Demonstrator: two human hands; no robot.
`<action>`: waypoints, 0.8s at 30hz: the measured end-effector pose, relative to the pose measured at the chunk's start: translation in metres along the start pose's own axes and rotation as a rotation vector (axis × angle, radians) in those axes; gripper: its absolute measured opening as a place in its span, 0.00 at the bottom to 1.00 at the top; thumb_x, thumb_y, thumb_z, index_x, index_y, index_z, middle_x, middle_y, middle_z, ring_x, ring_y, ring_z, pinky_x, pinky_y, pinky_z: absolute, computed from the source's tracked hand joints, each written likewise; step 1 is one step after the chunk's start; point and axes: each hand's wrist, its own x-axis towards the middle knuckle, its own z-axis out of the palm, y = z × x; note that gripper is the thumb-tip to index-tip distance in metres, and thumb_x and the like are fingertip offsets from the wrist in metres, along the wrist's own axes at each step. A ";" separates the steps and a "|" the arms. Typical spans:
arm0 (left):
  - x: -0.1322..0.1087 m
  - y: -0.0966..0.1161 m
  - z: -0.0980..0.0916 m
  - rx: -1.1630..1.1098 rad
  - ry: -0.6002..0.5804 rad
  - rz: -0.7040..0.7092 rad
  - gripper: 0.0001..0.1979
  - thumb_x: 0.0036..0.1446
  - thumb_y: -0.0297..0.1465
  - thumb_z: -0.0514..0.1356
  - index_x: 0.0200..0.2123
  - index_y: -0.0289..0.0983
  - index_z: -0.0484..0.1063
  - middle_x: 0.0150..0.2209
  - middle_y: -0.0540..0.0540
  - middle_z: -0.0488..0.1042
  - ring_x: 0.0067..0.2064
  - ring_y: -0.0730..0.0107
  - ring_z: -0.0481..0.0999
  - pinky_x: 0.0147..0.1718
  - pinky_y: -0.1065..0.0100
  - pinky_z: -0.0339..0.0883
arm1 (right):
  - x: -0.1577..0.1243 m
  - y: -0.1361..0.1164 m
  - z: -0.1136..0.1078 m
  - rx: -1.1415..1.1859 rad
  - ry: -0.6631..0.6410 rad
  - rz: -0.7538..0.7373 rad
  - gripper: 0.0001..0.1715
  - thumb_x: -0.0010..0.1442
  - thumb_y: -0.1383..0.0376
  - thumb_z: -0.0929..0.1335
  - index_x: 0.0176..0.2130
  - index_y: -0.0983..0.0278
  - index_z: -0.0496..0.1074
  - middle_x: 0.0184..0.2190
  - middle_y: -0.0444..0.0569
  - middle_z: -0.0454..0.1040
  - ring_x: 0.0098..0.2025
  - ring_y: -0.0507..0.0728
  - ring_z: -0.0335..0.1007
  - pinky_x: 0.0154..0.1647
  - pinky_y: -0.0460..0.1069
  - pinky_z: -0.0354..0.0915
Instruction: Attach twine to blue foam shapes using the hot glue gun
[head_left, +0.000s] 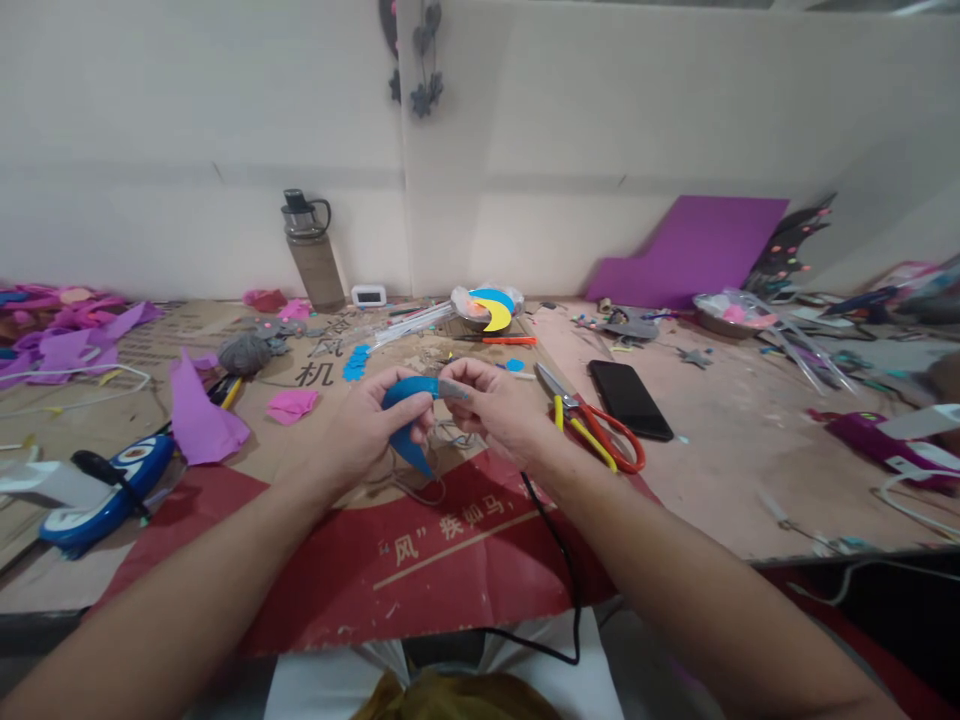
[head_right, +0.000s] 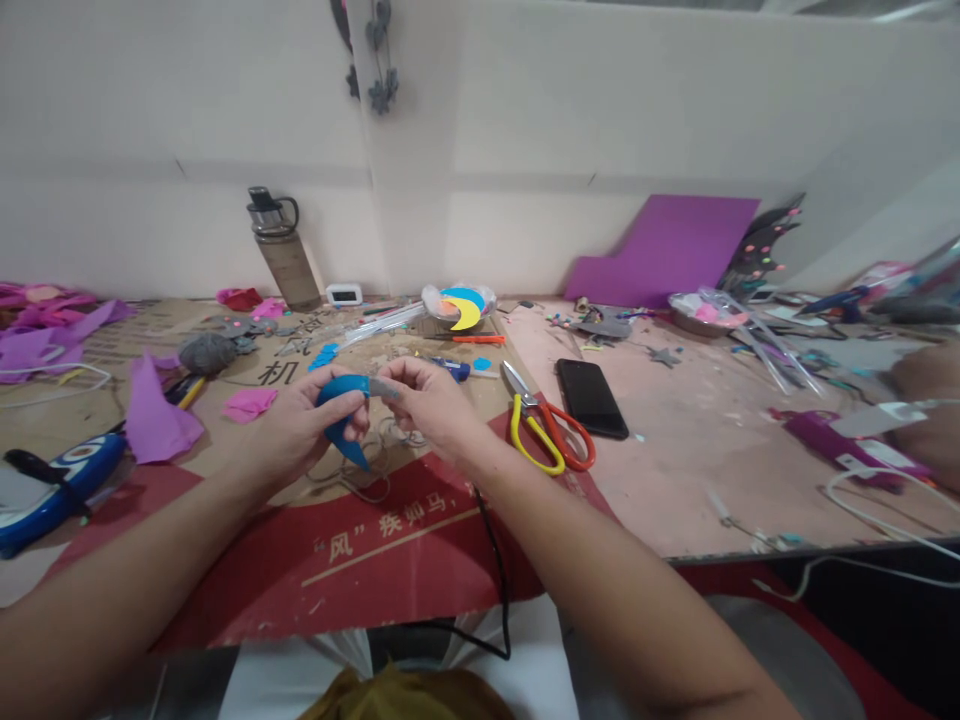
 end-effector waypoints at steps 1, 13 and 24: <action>0.001 -0.001 0.002 -0.067 0.009 -0.017 0.11 0.52 0.35 0.64 0.33 0.37 0.66 0.24 0.52 0.72 0.22 0.76 0.68 0.23 0.73 0.64 | 0.000 0.004 0.003 0.014 0.018 -0.012 0.16 0.48 0.57 0.73 0.29 0.62 0.65 0.18 0.34 0.58 0.17 0.44 0.45 0.18 0.43 0.44; 0.008 -0.006 0.002 -0.026 0.252 -0.028 0.12 0.50 0.36 0.64 0.28 0.35 0.66 0.23 0.52 0.70 0.21 0.77 0.67 0.22 0.73 0.63 | -0.012 0.015 0.012 -0.995 0.120 -0.631 0.09 0.64 0.69 0.62 0.37 0.63 0.72 0.34 0.49 0.73 0.39 0.54 0.68 0.43 0.50 0.64; -0.003 0.015 0.009 0.593 0.257 -0.035 0.10 0.56 0.38 0.57 0.29 0.36 0.67 0.22 0.51 0.72 0.25 0.72 0.71 0.25 0.71 0.64 | -0.011 -0.001 0.003 -1.347 0.188 -0.786 0.11 0.66 0.69 0.60 0.38 0.64 0.71 0.37 0.53 0.71 0.41 0.57 0.66 0.44 0.53 0.66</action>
